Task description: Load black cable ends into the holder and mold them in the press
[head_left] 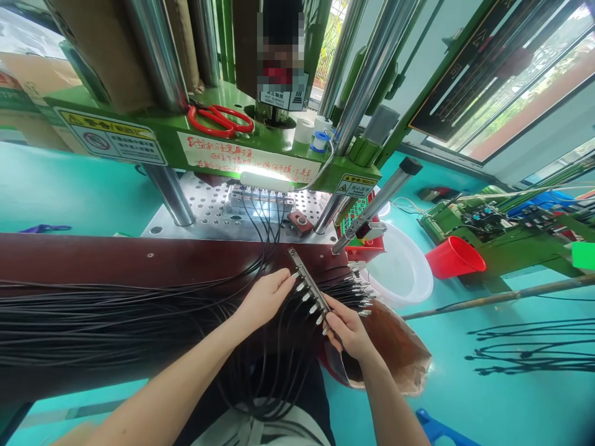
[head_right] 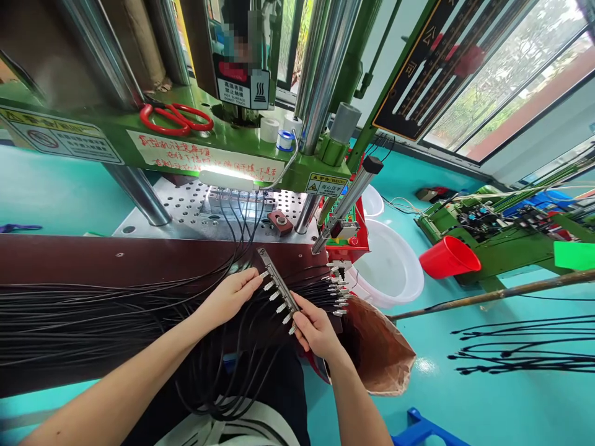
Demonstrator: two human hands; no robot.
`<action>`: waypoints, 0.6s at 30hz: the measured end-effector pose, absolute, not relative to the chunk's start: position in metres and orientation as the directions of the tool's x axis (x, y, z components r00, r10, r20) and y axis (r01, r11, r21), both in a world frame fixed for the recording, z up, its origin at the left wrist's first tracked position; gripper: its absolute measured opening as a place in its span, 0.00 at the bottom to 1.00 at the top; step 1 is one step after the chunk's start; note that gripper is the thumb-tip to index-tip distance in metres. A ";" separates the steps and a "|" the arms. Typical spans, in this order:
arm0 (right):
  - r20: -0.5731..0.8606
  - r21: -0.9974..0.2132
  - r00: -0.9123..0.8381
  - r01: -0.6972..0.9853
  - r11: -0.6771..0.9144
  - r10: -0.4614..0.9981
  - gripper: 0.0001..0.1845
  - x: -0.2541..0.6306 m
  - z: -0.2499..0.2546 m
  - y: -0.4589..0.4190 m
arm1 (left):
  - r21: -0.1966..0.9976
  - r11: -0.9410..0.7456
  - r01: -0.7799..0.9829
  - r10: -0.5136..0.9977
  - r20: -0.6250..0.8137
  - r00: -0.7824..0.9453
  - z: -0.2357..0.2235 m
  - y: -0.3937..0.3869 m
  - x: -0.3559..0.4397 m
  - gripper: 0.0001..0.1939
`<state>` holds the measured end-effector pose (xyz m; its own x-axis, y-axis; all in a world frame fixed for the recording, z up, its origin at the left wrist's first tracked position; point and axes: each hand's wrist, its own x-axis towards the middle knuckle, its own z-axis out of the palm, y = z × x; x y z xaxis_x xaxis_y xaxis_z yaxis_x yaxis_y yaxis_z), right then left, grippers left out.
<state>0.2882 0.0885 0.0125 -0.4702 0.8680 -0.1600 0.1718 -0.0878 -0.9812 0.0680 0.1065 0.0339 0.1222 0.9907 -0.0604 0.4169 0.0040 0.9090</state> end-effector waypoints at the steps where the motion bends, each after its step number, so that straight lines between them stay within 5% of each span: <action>1: -0.161 -0.977 -0.482 0.200 -0.070 0.861 0.26 0.288 0.013 0.089 | 0.904 0.004 0.427 0.991 -0.061 0.119 0.033 0.107 0.068 0.16; 6: -0.203 -0.958 -0.512 0.278 -0.062 0.835 0.26 0.283 0.018 0.090 | 0.837 0.002 0.547 0.992 -0.073 0.108 0.029 0.111 0.067 0.15; 13: -0.364 -0.903 -0.514 0.400 -0.158 0.777 0.22 0.293 0.044 0.119 | 0.589 -0.058 0.806 0.980 -0.119 0.158 0.049 0.101 0.053 0.15; 18: -0.433 -0.783 -0.552 0.622 0.006 0.713 0.17 0.303 0.067 0.176 | 0.708 -0.224 0.670 0.917 -0.079 0.391 0.078 0.076 0.041 0.15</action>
<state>0.3028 0.1763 0.0666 -0.5517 0.7130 -0.4327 0.6219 0.0060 -0.7831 0.0408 0.0757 0.0781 0.3908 0.9170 -0.0795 0.6697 -0.2240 0.7080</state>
